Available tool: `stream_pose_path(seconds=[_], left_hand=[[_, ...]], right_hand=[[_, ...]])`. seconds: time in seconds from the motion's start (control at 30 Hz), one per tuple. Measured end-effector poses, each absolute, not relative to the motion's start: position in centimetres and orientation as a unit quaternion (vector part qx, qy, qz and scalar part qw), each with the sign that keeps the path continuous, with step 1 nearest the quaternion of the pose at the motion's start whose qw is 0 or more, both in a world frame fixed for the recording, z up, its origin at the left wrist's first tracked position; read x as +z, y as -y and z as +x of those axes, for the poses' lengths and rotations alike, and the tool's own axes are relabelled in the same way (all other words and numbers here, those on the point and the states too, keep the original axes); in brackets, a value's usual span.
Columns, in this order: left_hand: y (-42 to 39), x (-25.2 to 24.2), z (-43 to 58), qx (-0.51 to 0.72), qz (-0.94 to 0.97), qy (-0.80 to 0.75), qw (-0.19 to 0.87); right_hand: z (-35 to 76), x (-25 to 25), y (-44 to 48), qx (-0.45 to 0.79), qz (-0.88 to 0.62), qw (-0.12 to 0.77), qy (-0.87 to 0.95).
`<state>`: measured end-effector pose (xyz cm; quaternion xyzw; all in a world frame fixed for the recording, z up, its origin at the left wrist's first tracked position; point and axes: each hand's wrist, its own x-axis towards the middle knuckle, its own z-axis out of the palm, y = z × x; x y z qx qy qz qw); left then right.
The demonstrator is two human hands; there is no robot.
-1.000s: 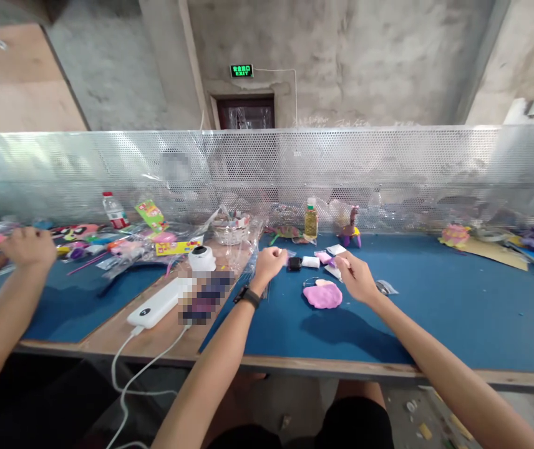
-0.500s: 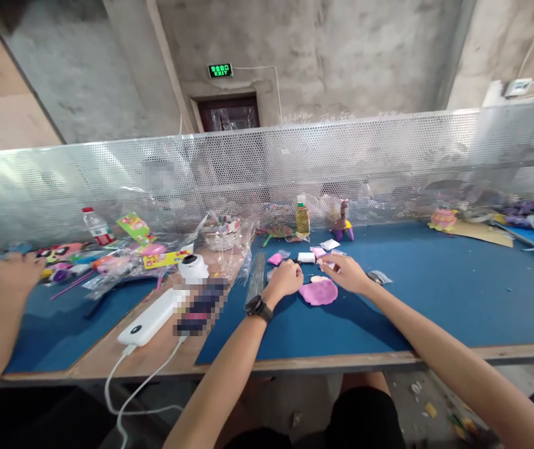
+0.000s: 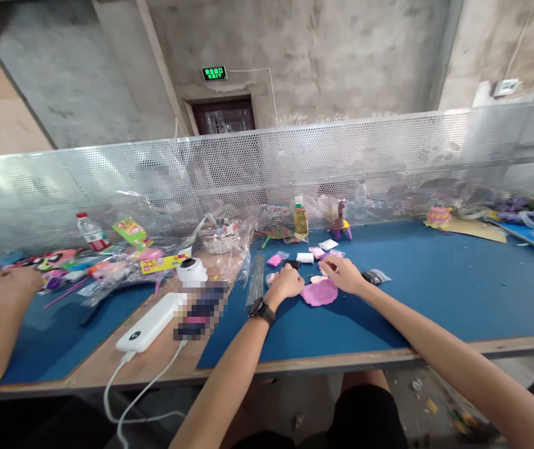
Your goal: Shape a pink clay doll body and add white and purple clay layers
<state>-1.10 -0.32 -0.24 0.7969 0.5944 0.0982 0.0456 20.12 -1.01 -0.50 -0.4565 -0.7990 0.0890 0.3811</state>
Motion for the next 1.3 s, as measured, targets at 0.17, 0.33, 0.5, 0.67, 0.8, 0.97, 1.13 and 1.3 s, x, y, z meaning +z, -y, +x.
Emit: stream_pose_path(seconds=[0.17,0.33,0.5,0.67,0.8,0.97,1.13,1.3], left_hand=[[-0.2,-0.5,-1.5,0.124,0.787,-0.601,0.062],[-1.0,-1.0,-1.9,0.161,0.783,-0.595,0.086],[-0.7,-0.6,-2.1,0.163,0.779,-0.597,0.097],[-0.5,-0.6,-2.0,0.163,0.769,-0.609,0.103],[-0.6,-0.6,-2.2,0.158,0.775,-0.601,0.116],[-0.2,-0.2,-2.1,0.160,0.779,-0.590,0.142],[-0.1,-0.5,-1.7,0.156,0.808,-0.558,0.103],[-0.5,-1.0,-1.7,0.169,0.824,-0.530,0.110]], right_hand=[[20.0,-0.7,0.9,0.117,-0.432,0.382,0.808],[20.1,-0.6,1.0,0.122,-0.452,0.394,0.791],[20.0,-0.6,1.1,0.128,-0.466,0.404,0.776],[19.9,-0.6,1.1,0.129,-0.458,0.401,0.783],[20.0,-0.5,1.0,0.119,-0.458,0.383,0.794],[20.1,-0.3,0.9,0.122,-0.477,0.368,0.789],[20.2,-0.1,1.1,0.125,-0.472,0.381,0.785],[20.0,0.0,1.4,0.153,-0.433,0.404,0.791]])
